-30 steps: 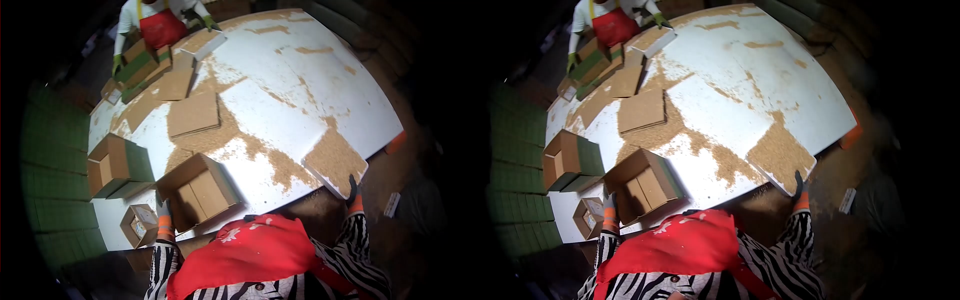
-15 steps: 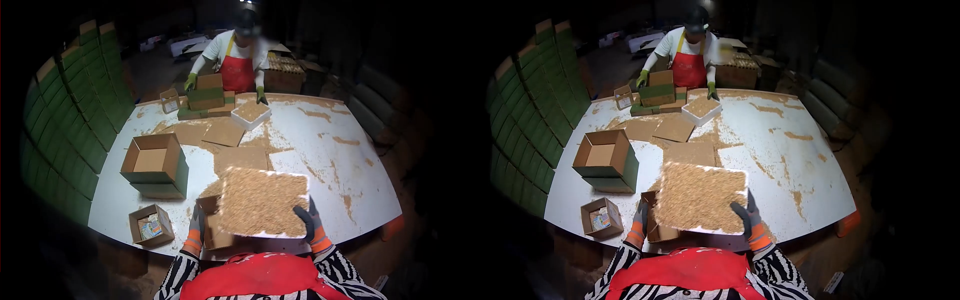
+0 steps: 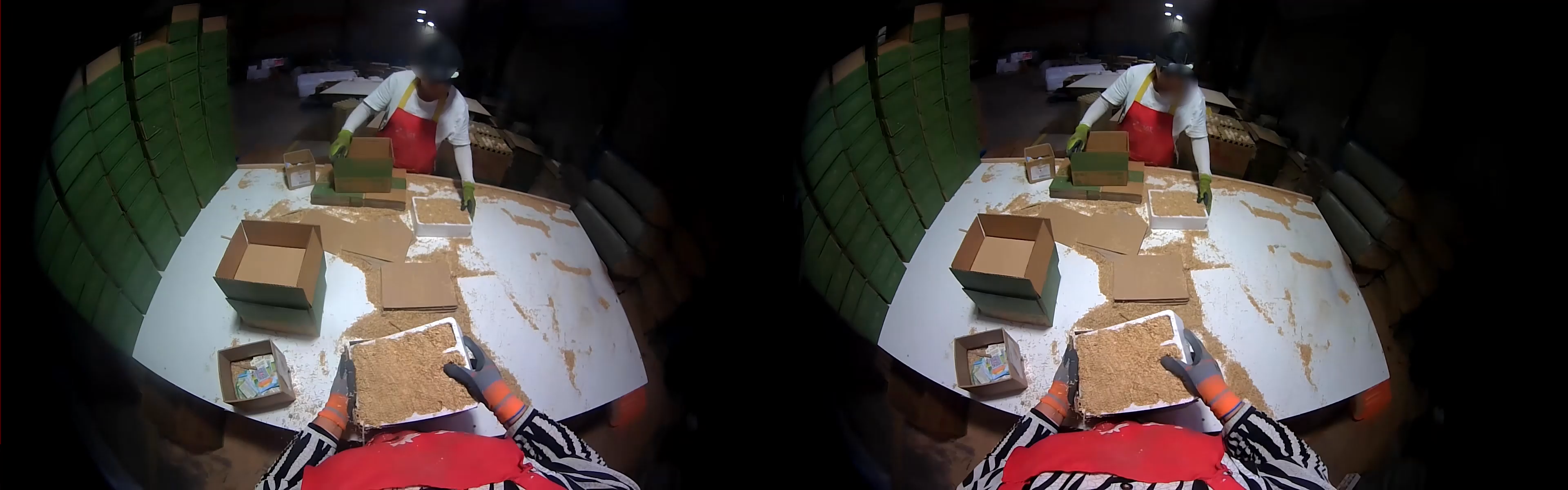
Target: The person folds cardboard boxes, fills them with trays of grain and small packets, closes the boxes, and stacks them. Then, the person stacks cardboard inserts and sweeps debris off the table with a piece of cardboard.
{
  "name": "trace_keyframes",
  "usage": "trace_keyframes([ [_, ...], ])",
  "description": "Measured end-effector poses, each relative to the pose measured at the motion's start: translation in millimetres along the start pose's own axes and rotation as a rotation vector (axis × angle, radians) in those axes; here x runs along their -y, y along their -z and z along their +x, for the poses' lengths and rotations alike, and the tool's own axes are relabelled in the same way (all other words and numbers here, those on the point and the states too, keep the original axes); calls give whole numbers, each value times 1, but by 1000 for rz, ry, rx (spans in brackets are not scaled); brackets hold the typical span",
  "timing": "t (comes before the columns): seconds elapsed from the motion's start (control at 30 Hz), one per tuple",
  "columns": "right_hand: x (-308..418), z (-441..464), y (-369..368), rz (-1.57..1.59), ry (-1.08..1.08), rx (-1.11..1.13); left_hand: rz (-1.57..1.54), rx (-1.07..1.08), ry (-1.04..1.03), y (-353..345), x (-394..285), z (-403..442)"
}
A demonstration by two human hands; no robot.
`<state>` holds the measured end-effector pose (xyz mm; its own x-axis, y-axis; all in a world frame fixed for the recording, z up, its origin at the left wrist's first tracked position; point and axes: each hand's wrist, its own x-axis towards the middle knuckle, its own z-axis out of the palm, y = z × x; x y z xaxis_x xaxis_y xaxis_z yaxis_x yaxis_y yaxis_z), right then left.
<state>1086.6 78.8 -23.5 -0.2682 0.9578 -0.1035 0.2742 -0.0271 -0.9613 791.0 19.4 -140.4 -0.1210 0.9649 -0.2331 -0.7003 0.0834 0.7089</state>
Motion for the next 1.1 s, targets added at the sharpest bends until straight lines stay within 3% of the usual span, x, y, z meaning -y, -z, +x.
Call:
trace_keyframes([
  [0.1, -10, 8, -8, -111, 39, 33, 123, -49, -66, 0, 1, 1],
  [0.13, -28, 16, -10, -248, 273, -61, 196, -68, -81, 2, 1, 2],
  [0.23, 16, 15, 4, -765, -79, 196, 652, -168, -109, 15, 10, 10],
  [0.37, 2, 41, -1, -1165, -189, 435, 1145, -269, -266, 2, -2, 1],
  [0.4, -14, 44, -2, -1256, -48, 410, 1200, -251, -263, -9, -11, -5],
  [0.47, 0, 50, -2, -1221, 124, 379, 1229, -230, -266, -17, -13, -5],
  [0.57, 35, 108, 16, -606, 295, 229, 1248, -196, -214, -27, -18, -5],
  [0.63, 17, 179, 24, -500, 306, 182, 1180, -288, -180, -45, -39, -17],
  [0.7, -39, 255, 26, -863, 530, 196, 1425, -456, -538, -33, -52, -23],
  [0.77, -78, 301, 12, -1237, 319, 217, 1707, -732, -673, -44, -93, -50],
  [0.83, -114, 336, 5, -1305, 197, 234, 1820, -930, -631, -15, -127, -69],
  [0.9, -134, 347, 1, -1294, 321, 308, 1838, -1060, -533, 33, -153, -92],
  [1.03, -110, 319, -21, -1512, 341, 508, 1881, -1039, 74, 96, -174, -92],
  [1.07, -126, 316, -18, -1619, 588, 431, 1926, -1036, 203, 103, -173, -78],
  [1.1, -123, 319, -17, -1569, 632, 374, 1968, -1027, 329, 112, -173, -63],
])
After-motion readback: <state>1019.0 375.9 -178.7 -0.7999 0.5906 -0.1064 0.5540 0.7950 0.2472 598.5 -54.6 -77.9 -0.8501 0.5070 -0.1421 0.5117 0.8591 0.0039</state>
